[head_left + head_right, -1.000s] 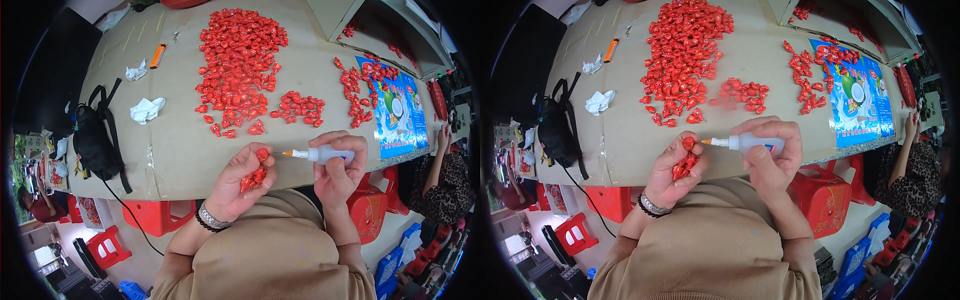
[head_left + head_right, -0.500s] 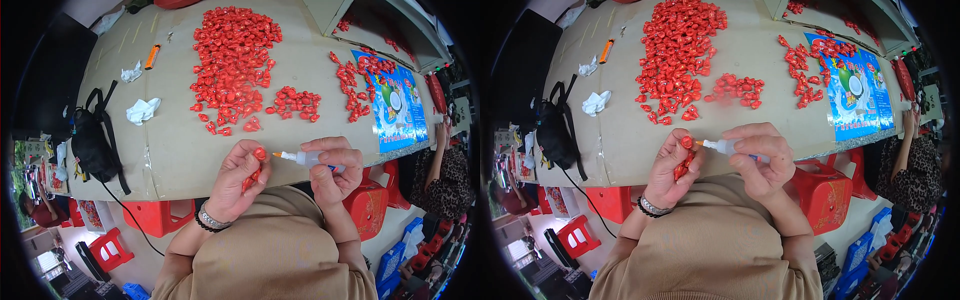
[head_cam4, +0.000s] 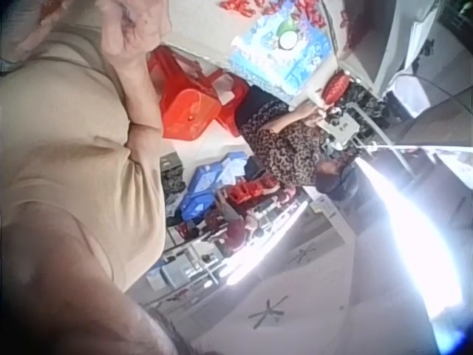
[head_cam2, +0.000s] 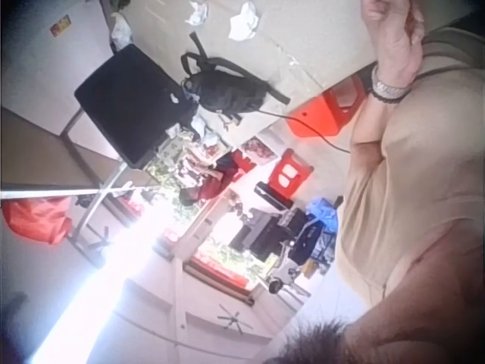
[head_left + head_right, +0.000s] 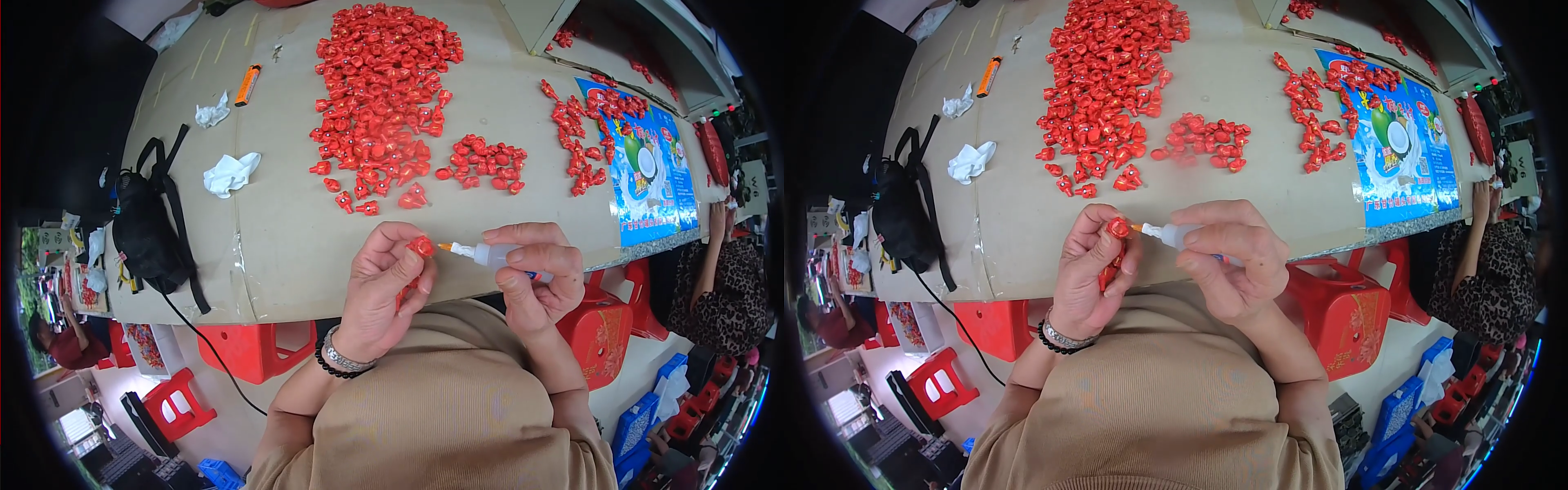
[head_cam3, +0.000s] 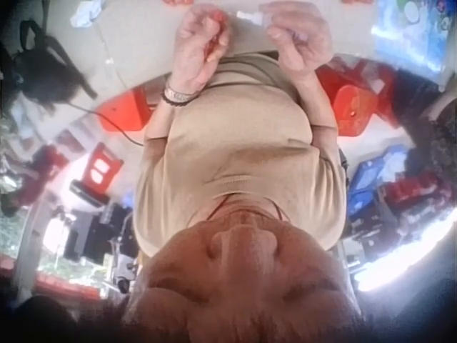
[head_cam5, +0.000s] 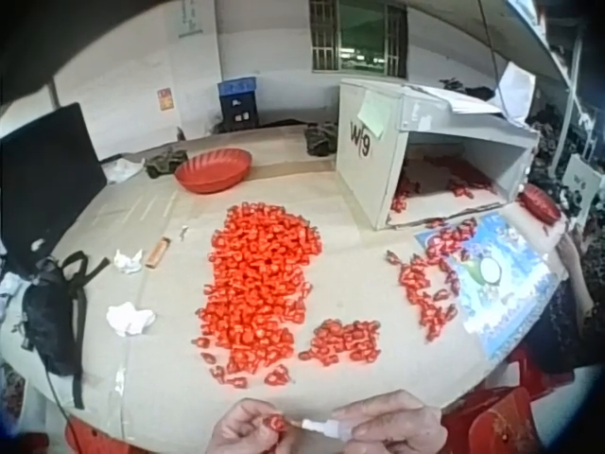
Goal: The person assembles plastic toy parts by applying glue from a squeeze bottle into the pieces and pressing the components together by hand.
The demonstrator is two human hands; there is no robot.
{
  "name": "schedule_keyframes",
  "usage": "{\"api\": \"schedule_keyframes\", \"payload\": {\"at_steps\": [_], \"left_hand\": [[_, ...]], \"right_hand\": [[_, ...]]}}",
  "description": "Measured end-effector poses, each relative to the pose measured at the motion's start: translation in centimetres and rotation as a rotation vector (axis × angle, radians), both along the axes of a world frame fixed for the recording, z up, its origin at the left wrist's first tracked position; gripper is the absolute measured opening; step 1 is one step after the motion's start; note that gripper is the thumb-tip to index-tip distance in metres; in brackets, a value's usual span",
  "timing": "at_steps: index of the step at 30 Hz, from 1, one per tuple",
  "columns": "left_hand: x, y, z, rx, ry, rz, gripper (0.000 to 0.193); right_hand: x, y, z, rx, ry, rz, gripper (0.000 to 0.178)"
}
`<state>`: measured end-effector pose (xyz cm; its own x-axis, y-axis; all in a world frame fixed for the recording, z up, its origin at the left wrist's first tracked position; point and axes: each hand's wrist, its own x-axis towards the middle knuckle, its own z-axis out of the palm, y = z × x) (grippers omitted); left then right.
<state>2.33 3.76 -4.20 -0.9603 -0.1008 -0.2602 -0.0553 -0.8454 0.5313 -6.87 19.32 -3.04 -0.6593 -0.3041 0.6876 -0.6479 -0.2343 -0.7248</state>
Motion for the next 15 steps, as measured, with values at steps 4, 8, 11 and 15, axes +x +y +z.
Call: {"api": "schedule_keyframes", "payload": {"at_steps": [4, 8, 11, 15], "left_hand": [[0.02, -0.03, -0.07, -0.032, 0.015, 0.007, 0.015], [0.06, -0.06, -0.22, -0.029, 0.005, 0.017, 0.016], [0.04, -0.12, -0.15, -0.026, 0.009, 0.012, 0.016], [0.01, -0.15, -0.22, -0.020, 0.010, 0.014, 0.016]], "right_hand": [[0.05, -0.06, 0.19, 0.013, 0.005, -0.004, 0.019], [0.06, -0.08, 0.18, 0.019, 0.023, -0.005, 0.020], [0.01, -0.09, 0.21, 0.037, 0.045, -0.017, 0.020], [0.04, -0.08, 0.30, 0.049, 0.031, -0.016, 0.020]]}}
